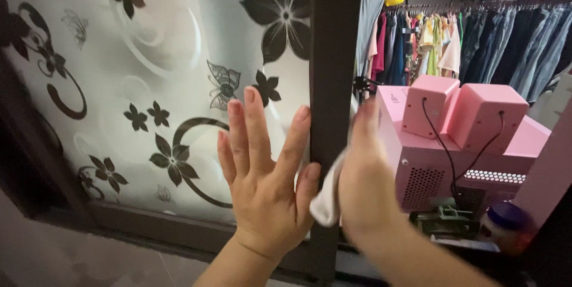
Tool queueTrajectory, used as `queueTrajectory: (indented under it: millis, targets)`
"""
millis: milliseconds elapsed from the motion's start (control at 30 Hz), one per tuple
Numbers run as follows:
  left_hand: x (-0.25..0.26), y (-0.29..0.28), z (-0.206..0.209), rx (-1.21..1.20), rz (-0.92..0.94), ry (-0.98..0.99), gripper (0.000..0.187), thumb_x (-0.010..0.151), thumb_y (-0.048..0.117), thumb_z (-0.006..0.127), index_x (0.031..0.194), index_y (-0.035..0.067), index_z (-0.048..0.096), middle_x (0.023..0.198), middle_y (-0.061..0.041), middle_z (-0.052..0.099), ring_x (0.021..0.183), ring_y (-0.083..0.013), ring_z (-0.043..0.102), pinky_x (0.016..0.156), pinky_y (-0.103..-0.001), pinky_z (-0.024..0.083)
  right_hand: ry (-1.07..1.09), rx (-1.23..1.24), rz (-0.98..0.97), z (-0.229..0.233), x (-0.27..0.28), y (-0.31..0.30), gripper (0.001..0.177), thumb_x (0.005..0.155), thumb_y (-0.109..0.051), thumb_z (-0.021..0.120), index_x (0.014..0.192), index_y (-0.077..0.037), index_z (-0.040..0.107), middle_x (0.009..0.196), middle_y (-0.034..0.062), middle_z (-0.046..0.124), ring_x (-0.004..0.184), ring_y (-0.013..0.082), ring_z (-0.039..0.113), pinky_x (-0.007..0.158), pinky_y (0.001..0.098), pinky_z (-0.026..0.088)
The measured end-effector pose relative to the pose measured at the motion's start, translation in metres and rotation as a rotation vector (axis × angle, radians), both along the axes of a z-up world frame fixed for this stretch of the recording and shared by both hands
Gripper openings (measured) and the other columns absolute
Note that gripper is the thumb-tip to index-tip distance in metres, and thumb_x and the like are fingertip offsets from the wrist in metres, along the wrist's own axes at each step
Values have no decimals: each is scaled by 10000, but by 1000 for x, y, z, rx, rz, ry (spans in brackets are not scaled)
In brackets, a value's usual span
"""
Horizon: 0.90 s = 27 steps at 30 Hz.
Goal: The person wipes a frosted glass window and its dark frame with a white cloth. They clean the vertical frame, the glass surface, and the bottom sill, then remove a small black ring from the frame.
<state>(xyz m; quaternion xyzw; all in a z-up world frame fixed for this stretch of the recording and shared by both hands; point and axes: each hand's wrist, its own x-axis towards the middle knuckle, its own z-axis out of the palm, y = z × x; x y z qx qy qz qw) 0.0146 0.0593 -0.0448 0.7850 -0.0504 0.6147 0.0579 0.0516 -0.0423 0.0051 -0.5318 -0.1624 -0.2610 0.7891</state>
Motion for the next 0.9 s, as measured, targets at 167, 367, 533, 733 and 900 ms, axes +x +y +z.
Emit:
queueTrajectory:
  millis: [167, 367, 533, 733, 900]
  targets:
    - [2, -4, -2, -16, -24, -35, 543, 1075, 436, 287, 1554, 255, 468, 1681, -249, 246, 1609, -398, 179, 1304, -492, 41, -193, -206, 291, 73, -15, -11, 1189, 689, -826, 296, 1605, -158, -63, 1755, 49, -111, 1602, 192, -157, 1220, 484, -95]
    - [0, -11, -4, -38, 19, 7, 582, 1057, 449, 250, 1571, 252, 438, 1694, -246, 207, 1615, -410, 159, 1298, -514, 61, -445, -410, -126, 39, 2, -12, 862, 900, -695, 305, 1413, -24, 476, 1299, 131, 571, 1242, 250, 534, 1113, 396, 350]
    - [2, -16, -15, 8, 64, -12, 537, 1094, 394, 299, 1582, 211, 425, 1682, -287, 204, 1611, -416, 149, 1310, -495, 4, -166, -410, 21, -40, -7, -24, 682, 868, -608, 521, 1354, -130, 508, 1196, 50, 698, 1116, 175, 682, 994, 341, 496]
    - [-3, -35, -31, -1, 121, 53, 556, 1106, 423, 262, 1597, 199, 397, 1695, -270, 201, 1619, -406, 150, 1322, -528, 121, -208, -341, 457, -12, -13, -57, 702, 937, -540, 491, 1443, -83, 328, 1317, 119, 604, 1234, 191, 594, 1088, 346, 445]
    - [-15, -36, -45, -25, 32, 111, 589, 1158, 288, 494, 1669, 336, 205, 1787, -156, 80, 1700, -421, 115, 1329, -634, 280, 49, -229, 357, 75, -23, -70, 342, 873, -525, 417, 782, -218, 536, 876, -40, 556, 917, 81, 515, 881, 297, 466]
